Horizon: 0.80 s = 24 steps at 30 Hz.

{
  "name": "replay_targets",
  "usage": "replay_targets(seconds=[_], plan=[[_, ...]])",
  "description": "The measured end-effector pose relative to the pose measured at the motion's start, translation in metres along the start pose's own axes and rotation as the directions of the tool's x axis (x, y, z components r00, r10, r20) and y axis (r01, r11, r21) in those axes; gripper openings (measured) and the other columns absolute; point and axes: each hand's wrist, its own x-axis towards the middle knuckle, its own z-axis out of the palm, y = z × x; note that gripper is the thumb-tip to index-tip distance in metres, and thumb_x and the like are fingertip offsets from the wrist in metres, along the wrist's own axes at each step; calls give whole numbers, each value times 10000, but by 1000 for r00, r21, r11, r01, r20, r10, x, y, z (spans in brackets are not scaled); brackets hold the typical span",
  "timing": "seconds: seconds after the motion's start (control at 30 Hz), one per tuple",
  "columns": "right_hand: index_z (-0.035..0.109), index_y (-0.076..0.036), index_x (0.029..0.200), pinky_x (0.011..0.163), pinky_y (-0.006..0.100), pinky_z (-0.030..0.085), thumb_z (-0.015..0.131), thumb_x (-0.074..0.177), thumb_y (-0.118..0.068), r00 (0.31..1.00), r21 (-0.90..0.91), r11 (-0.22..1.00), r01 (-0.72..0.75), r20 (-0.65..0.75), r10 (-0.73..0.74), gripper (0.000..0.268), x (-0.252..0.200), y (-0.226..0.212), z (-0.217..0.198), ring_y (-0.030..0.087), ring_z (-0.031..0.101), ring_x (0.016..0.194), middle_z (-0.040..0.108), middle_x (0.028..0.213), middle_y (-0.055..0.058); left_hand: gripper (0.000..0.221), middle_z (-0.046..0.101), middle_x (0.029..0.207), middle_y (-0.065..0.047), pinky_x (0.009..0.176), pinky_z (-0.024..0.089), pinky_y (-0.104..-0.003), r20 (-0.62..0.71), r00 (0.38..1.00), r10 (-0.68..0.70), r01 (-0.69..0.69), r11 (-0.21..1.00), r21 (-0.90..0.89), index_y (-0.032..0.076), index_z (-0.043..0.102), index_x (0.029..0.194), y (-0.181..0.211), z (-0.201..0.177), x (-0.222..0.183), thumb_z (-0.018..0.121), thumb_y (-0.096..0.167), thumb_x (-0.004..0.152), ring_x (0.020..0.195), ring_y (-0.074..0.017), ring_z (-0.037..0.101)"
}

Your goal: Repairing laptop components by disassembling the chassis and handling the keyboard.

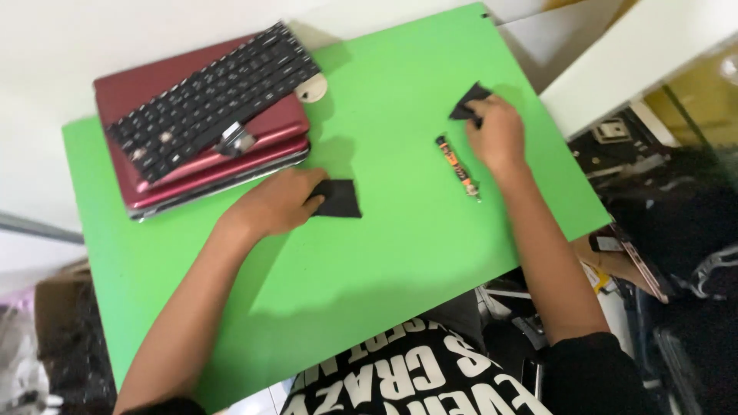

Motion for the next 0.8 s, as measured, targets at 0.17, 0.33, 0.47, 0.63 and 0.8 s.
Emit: replay_targets(seconds=[0.17,0.33,0.47,0.63,0.8], plan=[[780,-96,1106,755,382,576,764,850,-13,995,503,862,63,-103,-12,270,-25,-63,-32,305,691,838,669,910,122,439,653,1248,-273,973,527,-587,-43,999,15,-16,1000,-25,52,459,1411,2,5,10,516,120,981,1158,-490,638],[700,-16,1275,894,522,570,820,873,-143,934,742,660,119,142,-328,438,-52,-144,-92,449,698,1052,681,1206,281,618,570,1328,-282,1024,486,-621,-164,985,45,-58,996,-70,190,323,1557,11,0,7,432,8,977,1218,-540,567],[677,-50,1292,933,588,528,799,885,-286,970,226,969,-101,239,45,486,-54,-101,-75,438,614,1158,628,1168,198,454,503,1391,-219,1037,501,-588,-158,987,25,-35,997,-63,204,508,1454,5,7,3,496,145,1005,1255,-502,561],[748,-130,1099,804,487,578,765,900,-217,939,207,964,-170,332,94,218,-63,-67,-35,332,716,940,693,907,84,464,407,1494,-146,1077,477,-535,-276,959,58,-26,992,121,185,535,1435,5,14,7,585,304,990,1389,-402,464],[402,-25,1483,706,375,653,648,997,-4,956,931,225,-288,293,13,546,-53,-112,-66,305,711,916,672,1054,227,390,543,1251,-153,989,513,-519,-531,828,179,-158,984,85,67,567,1348,12,31,20,628,218,994,1188,-405,591]])
